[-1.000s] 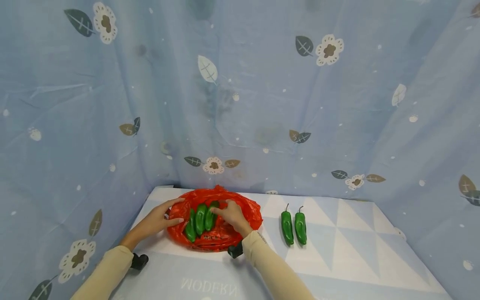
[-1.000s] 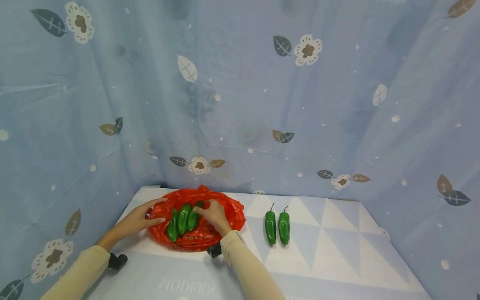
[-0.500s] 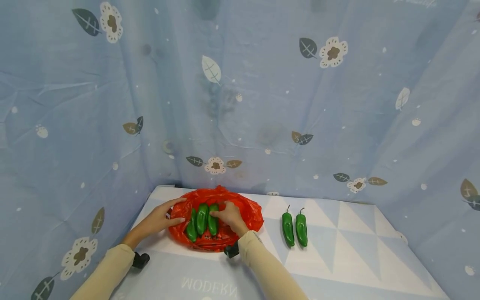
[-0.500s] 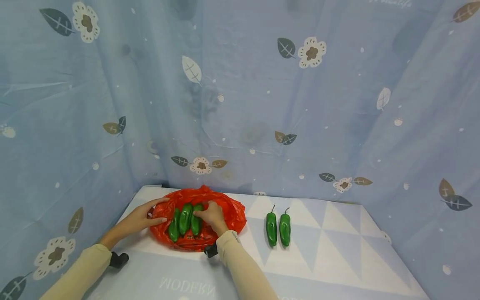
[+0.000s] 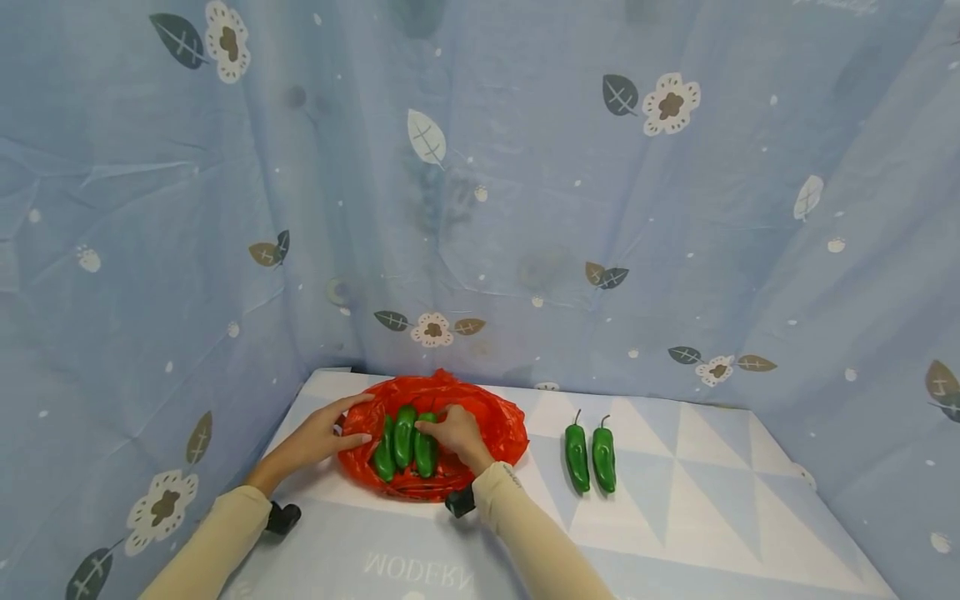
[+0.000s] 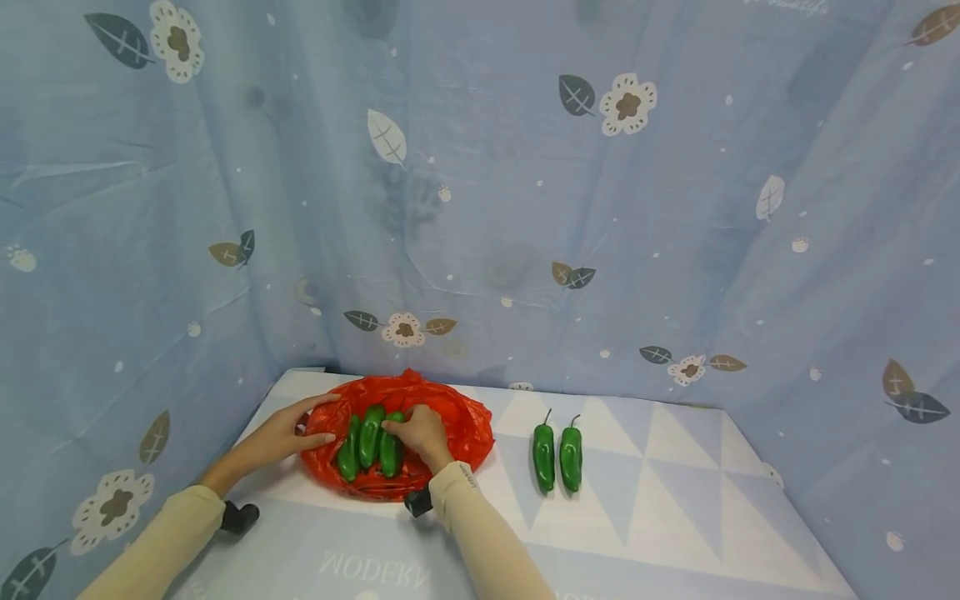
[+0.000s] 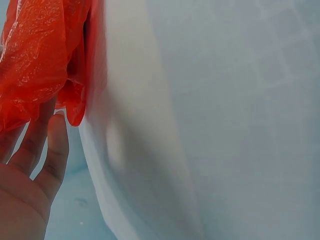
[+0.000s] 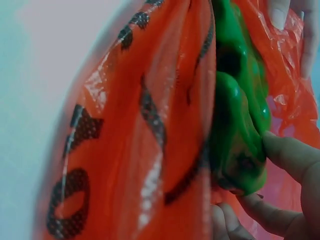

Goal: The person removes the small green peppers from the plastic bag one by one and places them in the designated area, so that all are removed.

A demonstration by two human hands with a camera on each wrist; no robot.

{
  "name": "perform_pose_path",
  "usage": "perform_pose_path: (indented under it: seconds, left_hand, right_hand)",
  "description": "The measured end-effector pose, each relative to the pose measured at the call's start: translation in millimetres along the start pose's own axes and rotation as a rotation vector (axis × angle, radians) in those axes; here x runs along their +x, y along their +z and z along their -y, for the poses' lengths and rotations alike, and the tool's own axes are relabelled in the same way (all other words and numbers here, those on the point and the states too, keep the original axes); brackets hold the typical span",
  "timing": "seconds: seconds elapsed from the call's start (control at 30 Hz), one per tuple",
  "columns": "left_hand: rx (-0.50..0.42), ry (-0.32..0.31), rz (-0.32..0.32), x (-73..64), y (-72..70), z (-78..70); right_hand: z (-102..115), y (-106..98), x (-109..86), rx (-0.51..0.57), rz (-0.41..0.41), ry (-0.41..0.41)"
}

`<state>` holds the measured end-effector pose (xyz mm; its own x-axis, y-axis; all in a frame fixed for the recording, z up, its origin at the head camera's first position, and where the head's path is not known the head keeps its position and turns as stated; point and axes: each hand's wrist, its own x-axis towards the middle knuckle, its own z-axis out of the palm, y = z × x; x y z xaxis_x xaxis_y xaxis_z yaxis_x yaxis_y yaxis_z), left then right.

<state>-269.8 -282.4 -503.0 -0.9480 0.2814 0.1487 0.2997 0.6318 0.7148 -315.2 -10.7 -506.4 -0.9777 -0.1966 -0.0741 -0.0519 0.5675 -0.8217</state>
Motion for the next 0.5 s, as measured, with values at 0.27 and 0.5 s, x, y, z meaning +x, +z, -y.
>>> perform_pose_path:
  seconds: [0.27,0.5]
  left_hand:
    - [0.002,0.0,-0.004,-2.4,-0.6,-2.3]
    - [-0.009,0.001,-0.009,-3.0,-0.3,-3.4]
  right_hand:
    - [-2.5,-1.5,-0.8,0.032,0.006,-0.001]
    - [-4.5,-6.8,-2.1,0.098,0.038,0.029]
